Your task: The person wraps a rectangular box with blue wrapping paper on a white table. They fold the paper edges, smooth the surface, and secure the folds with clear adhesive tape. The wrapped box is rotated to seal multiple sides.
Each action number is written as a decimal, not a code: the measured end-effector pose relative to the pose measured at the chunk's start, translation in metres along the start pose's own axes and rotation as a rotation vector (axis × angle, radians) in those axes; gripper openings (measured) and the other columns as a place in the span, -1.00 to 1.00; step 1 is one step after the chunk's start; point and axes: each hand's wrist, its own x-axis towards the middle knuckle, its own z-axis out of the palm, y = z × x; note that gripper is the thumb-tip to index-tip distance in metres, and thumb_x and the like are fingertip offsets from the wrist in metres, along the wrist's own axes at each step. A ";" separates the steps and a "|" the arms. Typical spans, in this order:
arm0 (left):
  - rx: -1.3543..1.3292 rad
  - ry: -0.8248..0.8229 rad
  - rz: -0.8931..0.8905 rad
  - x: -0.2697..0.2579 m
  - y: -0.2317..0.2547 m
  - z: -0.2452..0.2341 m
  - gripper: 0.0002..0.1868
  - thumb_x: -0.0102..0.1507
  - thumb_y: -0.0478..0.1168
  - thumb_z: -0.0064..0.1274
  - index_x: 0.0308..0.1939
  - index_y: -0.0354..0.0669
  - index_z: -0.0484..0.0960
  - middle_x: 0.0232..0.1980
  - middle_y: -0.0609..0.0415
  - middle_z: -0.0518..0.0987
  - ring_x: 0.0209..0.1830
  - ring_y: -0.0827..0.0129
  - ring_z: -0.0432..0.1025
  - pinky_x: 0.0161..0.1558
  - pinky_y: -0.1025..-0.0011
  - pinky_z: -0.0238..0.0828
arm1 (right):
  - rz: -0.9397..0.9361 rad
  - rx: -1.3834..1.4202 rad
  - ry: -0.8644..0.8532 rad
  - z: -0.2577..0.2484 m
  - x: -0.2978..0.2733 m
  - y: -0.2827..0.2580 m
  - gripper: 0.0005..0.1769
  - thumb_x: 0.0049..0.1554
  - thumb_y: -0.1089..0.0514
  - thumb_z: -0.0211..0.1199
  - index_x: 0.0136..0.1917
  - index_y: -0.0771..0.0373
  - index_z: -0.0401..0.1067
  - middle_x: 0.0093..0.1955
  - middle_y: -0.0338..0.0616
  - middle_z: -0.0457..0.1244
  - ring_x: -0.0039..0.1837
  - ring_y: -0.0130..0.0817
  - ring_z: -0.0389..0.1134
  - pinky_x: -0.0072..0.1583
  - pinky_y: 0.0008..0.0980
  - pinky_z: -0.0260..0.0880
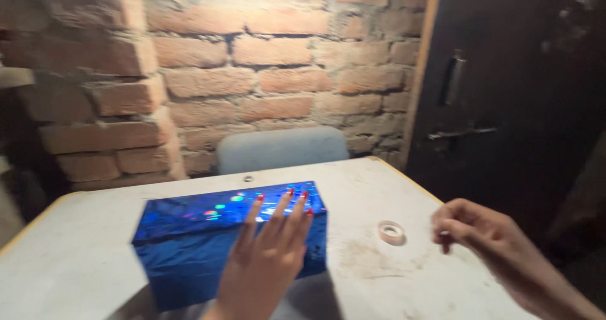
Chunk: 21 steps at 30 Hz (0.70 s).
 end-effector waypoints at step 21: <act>-0.318 0.051 -0.219 -0.012 -0.004 0.002 -0.44 0.11 -0.03 0.22 0.21 -0.01 0.62 0.50 0.07 0.30 0.55 0.20 0.06 0.47 -0.14 -0.20 | -0.642 -0.281 -0.129 0.147 0.035 -0.056 -0.50 0.03 0.47 0.26 0.23 0.19 0.38 0.24 -0.22 0.41 0.13 -0.42 0.50 0.06 -0.40 0.54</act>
